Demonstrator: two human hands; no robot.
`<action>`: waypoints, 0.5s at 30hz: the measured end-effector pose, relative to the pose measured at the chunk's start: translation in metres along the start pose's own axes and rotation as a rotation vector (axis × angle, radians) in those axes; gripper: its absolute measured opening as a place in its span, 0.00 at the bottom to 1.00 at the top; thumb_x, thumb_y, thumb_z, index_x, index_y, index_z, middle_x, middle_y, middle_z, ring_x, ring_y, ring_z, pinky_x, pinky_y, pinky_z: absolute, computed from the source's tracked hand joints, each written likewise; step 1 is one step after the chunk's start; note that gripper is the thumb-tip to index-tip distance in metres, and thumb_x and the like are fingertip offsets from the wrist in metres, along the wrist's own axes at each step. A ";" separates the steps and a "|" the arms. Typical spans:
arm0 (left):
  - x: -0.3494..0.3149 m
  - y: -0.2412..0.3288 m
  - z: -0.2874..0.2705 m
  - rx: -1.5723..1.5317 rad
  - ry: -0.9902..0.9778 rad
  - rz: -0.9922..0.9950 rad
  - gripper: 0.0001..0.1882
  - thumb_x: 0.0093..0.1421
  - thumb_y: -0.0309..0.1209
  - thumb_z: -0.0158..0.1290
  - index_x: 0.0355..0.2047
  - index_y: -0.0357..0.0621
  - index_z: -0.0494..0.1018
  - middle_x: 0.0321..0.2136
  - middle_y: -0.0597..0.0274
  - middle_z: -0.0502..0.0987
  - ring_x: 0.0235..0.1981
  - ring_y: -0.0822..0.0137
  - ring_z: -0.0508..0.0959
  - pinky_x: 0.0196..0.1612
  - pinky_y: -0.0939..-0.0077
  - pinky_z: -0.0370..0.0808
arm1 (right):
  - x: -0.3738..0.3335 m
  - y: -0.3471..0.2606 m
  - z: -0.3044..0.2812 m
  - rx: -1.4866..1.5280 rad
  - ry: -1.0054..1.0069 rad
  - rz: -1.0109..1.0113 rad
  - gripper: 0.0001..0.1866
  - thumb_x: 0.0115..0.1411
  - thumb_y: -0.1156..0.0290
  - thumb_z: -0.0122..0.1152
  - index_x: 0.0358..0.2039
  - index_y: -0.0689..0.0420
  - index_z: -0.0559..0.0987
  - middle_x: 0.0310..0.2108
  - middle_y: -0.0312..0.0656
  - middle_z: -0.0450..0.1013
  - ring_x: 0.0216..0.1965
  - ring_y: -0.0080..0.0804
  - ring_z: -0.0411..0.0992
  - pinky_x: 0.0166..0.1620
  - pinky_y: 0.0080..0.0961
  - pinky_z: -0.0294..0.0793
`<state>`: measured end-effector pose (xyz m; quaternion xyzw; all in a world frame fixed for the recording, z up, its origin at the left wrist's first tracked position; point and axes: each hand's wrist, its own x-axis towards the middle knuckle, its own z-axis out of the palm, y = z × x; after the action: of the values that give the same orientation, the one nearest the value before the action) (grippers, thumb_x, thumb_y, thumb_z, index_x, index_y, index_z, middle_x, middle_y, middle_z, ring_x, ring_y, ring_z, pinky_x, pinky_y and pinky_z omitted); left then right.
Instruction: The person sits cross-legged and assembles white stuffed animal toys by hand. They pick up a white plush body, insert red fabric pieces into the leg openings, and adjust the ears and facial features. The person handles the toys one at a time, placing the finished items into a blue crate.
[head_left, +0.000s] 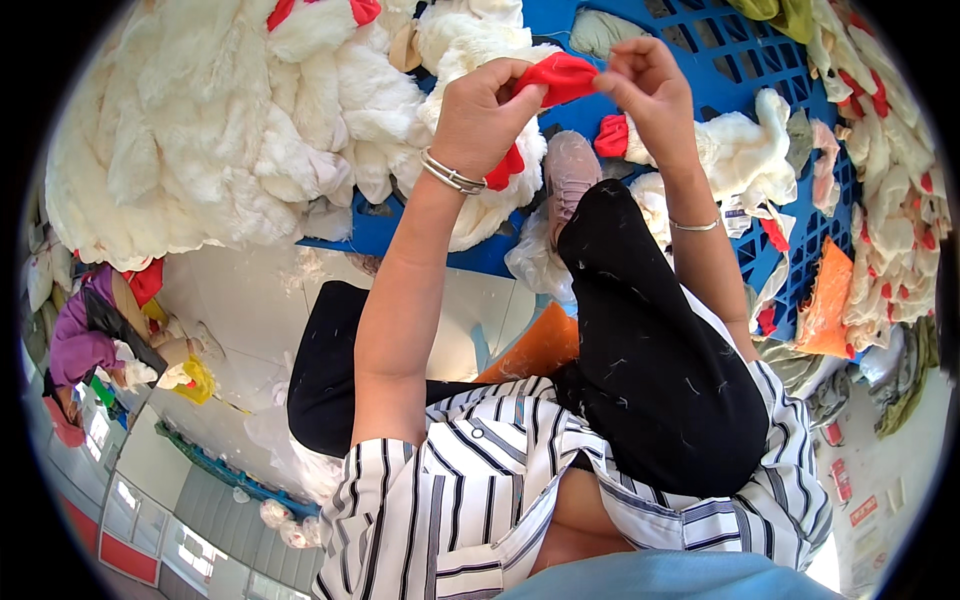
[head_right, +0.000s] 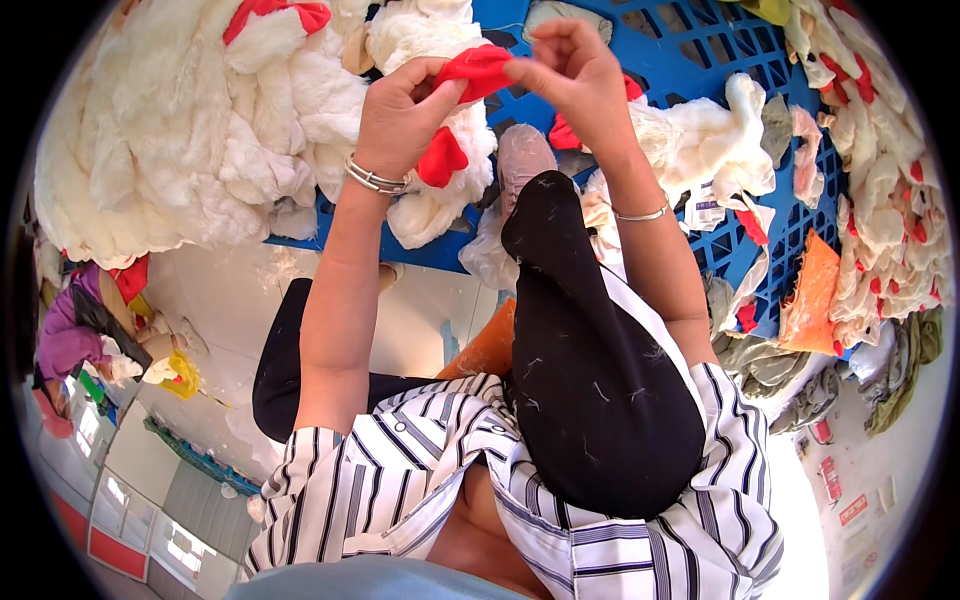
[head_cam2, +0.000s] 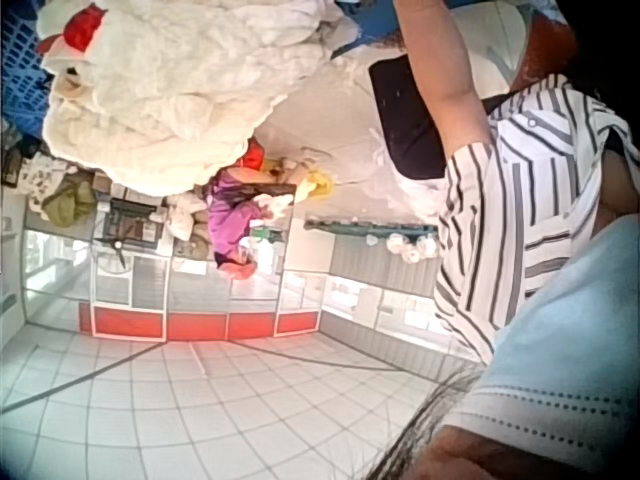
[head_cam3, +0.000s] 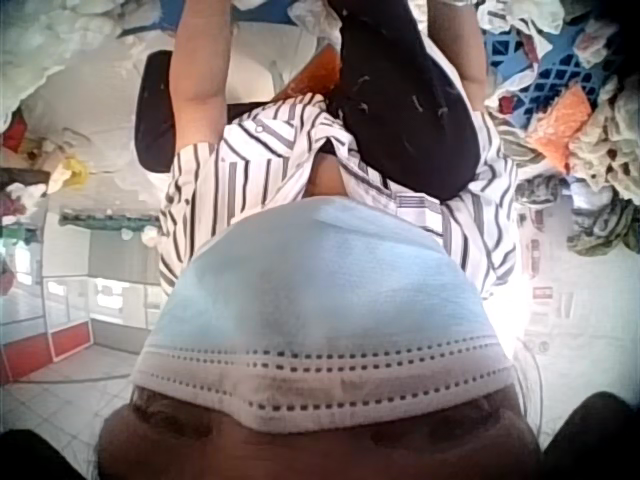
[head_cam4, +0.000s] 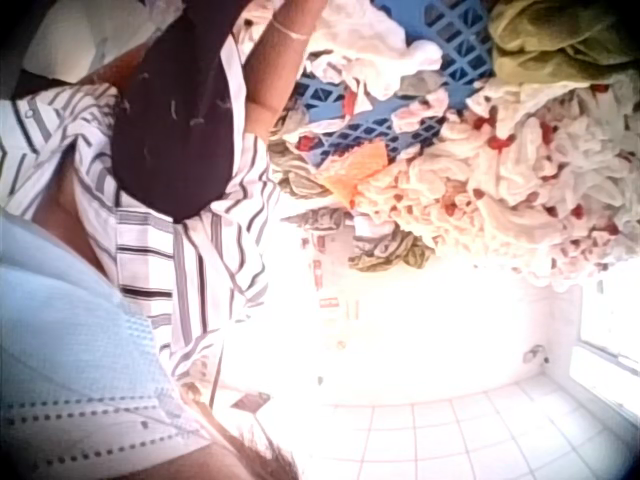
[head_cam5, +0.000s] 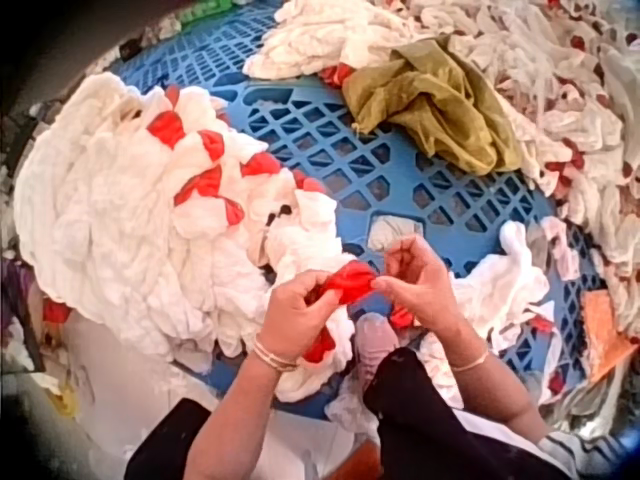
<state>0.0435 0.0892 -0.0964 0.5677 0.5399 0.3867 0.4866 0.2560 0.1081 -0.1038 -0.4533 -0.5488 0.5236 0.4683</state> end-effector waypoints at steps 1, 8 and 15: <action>-0.001 0.001 -0.002 -0.006 0.006 0.000 0.11 0.56 0.30 0.58 0.37 0.37 0.78 0.25 0.63 0.79 0.23 0.75 0.76 0.29 0.82 0.73 | 0.002 0.001 0.002 -0.121 -0.045 -0.077 0.20 0.52 0.69 0.71 0.43 0.58 0.74 0.34 0.35 0.74 0.36 0.21 0.71 0.39 0.17 0.70; -0.003 0.003 0.002 -0.072 0.073 0.026 0.08 0.58 0.27 0.58 0.36 0.38 0.77 0.26 0.73 0.76 0.25 0.84 0.72 0.29 0.88 0.70 | -0.002 -0.002 0.016 -0.341 -0.094 -0.208 0.10 0.52 0.75 0.66 0.33 0.58 0.75 0.28 0.34 0.71 0.32 0.22 0.68 0.39 0.19 0.69; -0.005 0.004 0.001 -0.049 0.063 -0.069 0.06 0.57 0.28 0.59 0.31 0.39 0.75 0.23 0.75 0.74 0.23 0.85 0.70 0.27 0.90 0.68 | -0.007 -0.001 0.015 -0.245 -0.104 0.009 0.08 0.55 0.76 0.64 0.33 0.58 0.73 0.31 0.34 0.71 0.35 0.21 0.69 0.41 0.18 0.69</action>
<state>0.0449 0.0842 -0.0927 0.5243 0.5645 0.4002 0.4962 0.2420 0.0989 -0.1029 -0.4819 -0.6299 0.4777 0.3779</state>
